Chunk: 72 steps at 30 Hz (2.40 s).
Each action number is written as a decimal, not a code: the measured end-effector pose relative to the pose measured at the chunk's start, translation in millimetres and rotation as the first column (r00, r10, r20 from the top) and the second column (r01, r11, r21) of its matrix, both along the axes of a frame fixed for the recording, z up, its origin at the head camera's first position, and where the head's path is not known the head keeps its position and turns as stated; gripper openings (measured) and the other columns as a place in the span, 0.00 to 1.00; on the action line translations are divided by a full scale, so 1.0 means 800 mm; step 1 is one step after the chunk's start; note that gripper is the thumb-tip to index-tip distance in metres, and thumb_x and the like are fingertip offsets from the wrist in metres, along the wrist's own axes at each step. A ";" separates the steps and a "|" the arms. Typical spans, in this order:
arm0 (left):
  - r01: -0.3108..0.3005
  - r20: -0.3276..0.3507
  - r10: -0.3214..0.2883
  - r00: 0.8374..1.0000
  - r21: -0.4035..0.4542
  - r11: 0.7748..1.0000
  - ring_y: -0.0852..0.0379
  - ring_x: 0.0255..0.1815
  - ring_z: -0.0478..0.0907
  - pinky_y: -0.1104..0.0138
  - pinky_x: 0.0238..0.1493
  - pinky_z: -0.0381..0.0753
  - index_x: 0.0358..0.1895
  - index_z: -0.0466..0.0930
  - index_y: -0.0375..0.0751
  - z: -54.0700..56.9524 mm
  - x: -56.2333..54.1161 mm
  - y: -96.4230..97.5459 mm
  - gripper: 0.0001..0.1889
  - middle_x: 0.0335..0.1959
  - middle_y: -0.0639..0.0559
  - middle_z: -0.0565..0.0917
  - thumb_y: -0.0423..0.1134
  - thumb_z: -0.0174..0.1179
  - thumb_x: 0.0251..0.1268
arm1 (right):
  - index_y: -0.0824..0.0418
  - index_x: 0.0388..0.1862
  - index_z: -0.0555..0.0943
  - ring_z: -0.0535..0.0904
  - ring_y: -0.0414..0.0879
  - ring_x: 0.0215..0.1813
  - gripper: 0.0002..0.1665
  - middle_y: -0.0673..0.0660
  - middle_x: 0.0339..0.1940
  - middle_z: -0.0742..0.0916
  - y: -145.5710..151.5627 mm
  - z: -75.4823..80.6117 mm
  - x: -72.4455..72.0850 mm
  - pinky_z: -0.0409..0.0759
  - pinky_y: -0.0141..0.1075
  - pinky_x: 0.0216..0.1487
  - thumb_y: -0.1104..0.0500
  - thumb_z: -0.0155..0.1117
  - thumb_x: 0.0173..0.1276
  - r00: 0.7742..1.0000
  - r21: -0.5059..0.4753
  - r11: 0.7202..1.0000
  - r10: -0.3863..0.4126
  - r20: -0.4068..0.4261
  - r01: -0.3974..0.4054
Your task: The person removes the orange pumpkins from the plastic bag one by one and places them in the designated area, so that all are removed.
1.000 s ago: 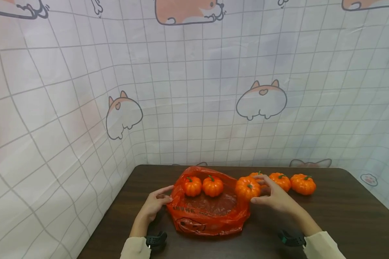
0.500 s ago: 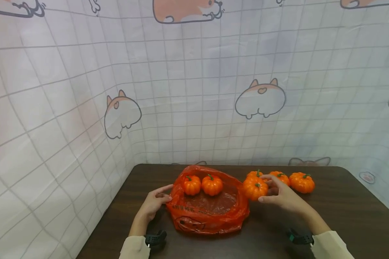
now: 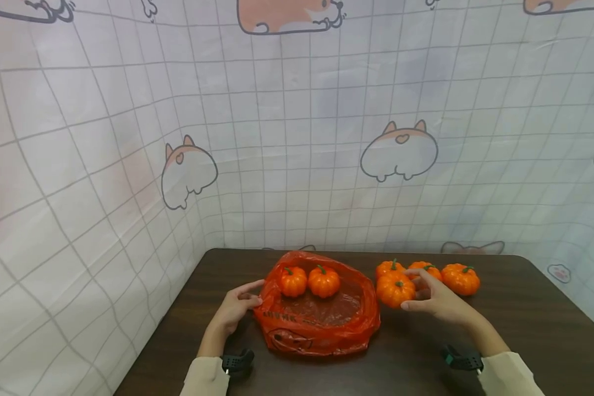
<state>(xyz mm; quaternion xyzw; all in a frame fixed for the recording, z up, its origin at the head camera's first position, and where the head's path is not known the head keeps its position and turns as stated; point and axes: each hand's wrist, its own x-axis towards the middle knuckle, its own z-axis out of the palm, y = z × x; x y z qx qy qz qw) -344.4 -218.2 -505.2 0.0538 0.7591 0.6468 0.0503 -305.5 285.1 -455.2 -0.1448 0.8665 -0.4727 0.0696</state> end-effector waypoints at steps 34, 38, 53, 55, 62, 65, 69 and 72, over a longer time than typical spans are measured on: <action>-0.022 0.004 0.023 1.000 -0.015 1.000 0.56 0.39 0.81 0.63 0.44 0.80 0.71 0.76 0.41 -0.001 0.000 0.002 0.27 0.38 0.47 0.86 0.30 0.63 0.69 | 0.67 0.71 0.64 0.80 0.60 0.58 0.43 0.72 0.63 0.75 0.045 -0.026 -0.009 0.81 0.42 0.51 0.54 0.75 0.65 0.997 0.060 0.996 0.072 0.019 -0.073; -0.025 0.003 0.025 1.000 -0.023 0.999 0.56 0.40 0.81 0.64 0.45 0.80 0.71 0.75 0.41 0.000 0.002 0.002 0.26 0.38 0.46 0.86 0.30 0.63 0.70 | 0.66 0.71 0.65 0.79 0.59 0.58 0.43 0.72 0.64 0.76 0.049 -0.024 -0.007 0.80 0.44 0.52 0.53 0.75 0.65 0.998 0.095 0.994 0.054 0.012 -0.054; -0.017 0.005 0.018 1.000 -0.039 0.999 0.56 0.40 0.81 0.63 0.45 0.80 0.72 0.74 0.40 0.000 0.003 0.001 0.26 0.40 0.45 0.86 0.31 0.61 0.71 | 0.70 0.71 0.61 0.77 0.50 0.40 0.46 0.71 0.59 0.76 0.059 -0.025 -0.006 0.79 0.39 0.39 0.52 0.75 0.65 0.996 0.090 0.996 -0.025 0.090 0.017; -0.014 0.001 0.014 1.000 -0.039 0.999 0.56 0.40 0.81 0.63 0.45 0.80 0.72 0.74 0.40 0.000 0.002 0.001 0.26 0.40 0.45 0.86 0.31 0.61 0.71 | 0.71 0.70 0.61 0.76 0.49 0.37 0.45 0.69 0.56 0.77 0.059 -0.026 -0.006 0.78 0.38 0.37 0.52 0.75 0.66 0.996 0.075 0.997 -0.022 0.092 0.016; -0.012 0.004 0.012 1.000 -0.035 0.999 0.56 0.40 0.81 0.64 0.45 0.80 0.72 0.74 0.41 -0.001 0.001 0.000 0.26 0.39 0.47 0.85 0.31 0.61 0.71 | 0.72 0.67 0.60 0.76 0.48 0.35 0.44 0.67 0.52 0.79 0.059 -0.028 -0.006 0.78 0.37 0.35 0.54 0.75 0.65 0.997 0.064 0.998 -0.022 0.080 0.016; -0.015 0.003 0.015 1.000 -0.028 0.999 0.56 0.40 0.81 0.64 0.46 0.79 0.71 0.75 0.41 0.000 0.001 0.001 0.26 0.38 0.47 0.85 0.31 0.61 0.70 | 0.72 0.67 0.60 0.76 0.48 0.36 0.44 0.67 0.51 0.80 0.058 -0.027 -0.006 0.79 0.38 0.36 0.54 0.75 0.65 0.996 0.070 0.997 -0.029 0.080 0.024; -0.012 -0.005 0.012 1.000 -0.030 0.999 0.56 0.40 0.81 0.64 0.45 0.80 0.72 0.75 0.40 0.001 0.002 0.002 0.26 0.38 0.47 0.85 0.31 0.61 0.70 | 0.73 0.67 0.59 0.77 0.49 0.37 0.45 0.68 0.52 0.80 0.058 -0.025 -0.005 0.80 0.39 0.37 0.53 0.75 0.66 0.997 0.080 0.996 -0.032 0.076 0.026; -0.005 -0.010 0.004 1.000 -0.038 0.999 0.56 0.40 0.81 0.64 0.45 0.79 0.72 0.74 0.40 0.000 0.002 0.001 0.26 0.39 0.47 0.86 0.31 0.61 0.71 | 0.75 0.68 0.58 0.77 0.50 0.38 0.45 0.70 0.53 0.79 0.057 -0.025 -0.005 0.81 0.40 0.37 0.53 0.74 0.67 0.997 0.085 0.996 -0.028 0.066 0.022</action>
